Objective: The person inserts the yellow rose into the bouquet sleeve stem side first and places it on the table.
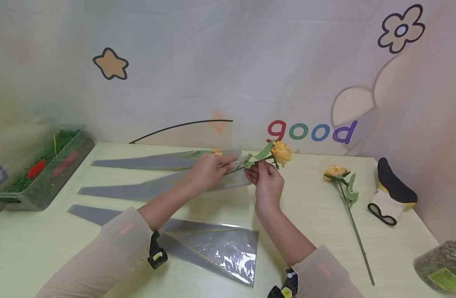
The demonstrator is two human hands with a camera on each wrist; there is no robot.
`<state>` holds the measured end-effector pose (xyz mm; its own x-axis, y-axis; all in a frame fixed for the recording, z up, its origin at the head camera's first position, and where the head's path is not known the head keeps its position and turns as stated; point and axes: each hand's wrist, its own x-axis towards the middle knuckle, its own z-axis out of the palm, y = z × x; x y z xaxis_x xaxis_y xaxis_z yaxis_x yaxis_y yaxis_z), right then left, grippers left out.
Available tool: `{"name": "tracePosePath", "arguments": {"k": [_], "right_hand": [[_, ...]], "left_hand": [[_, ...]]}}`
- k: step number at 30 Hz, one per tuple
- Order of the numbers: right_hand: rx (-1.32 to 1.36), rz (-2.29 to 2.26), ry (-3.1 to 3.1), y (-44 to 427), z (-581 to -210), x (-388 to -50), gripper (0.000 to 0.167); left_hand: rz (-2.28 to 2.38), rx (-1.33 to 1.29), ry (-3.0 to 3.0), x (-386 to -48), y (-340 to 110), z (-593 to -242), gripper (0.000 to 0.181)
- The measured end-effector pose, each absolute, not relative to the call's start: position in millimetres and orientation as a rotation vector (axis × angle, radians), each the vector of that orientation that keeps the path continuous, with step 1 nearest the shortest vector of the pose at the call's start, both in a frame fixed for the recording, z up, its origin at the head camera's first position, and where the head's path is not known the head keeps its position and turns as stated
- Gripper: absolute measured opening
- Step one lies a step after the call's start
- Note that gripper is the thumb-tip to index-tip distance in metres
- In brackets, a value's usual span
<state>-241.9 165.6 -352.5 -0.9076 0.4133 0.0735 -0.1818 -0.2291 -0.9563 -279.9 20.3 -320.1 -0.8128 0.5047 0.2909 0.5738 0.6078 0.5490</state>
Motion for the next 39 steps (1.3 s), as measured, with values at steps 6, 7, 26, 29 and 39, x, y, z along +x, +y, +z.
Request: {"name": "tracePosePath", "arguments": {"k": [6,7,26,29,39], "right_hand": [[-0.283,2.19,-1.595,165.9,-353.7,-242.9,0.028],[-0.285,2.194,-1.585,166.0,-353.8,-243.2,0.027],[-0.376,2.251,-1.486,170.5,-352.4,-244.5,0.011],[-0.398,2.261,-1.467,172.7,-351.8,-245.1,0.01],[-0.377,2.33,-1.45,172.4,-353.7,-247.5,0.009]], "left_hand": [[-0.964,-0.911,-2.724,-280.6,19.6,-320.1,0.03],[-0.962,-0.914,-2.721,-280.7,19.6,-320.0,0.031],[-0.997,-0.91,-2.724,-278.2,17.5,-319.4,0.03],[-1.01,-0.898,-2.731,-278.2,16.3,-319.5,0.031],[-0.989,-0.918,-2.725,-280.2,16.3,-317.1,0.032]]}}
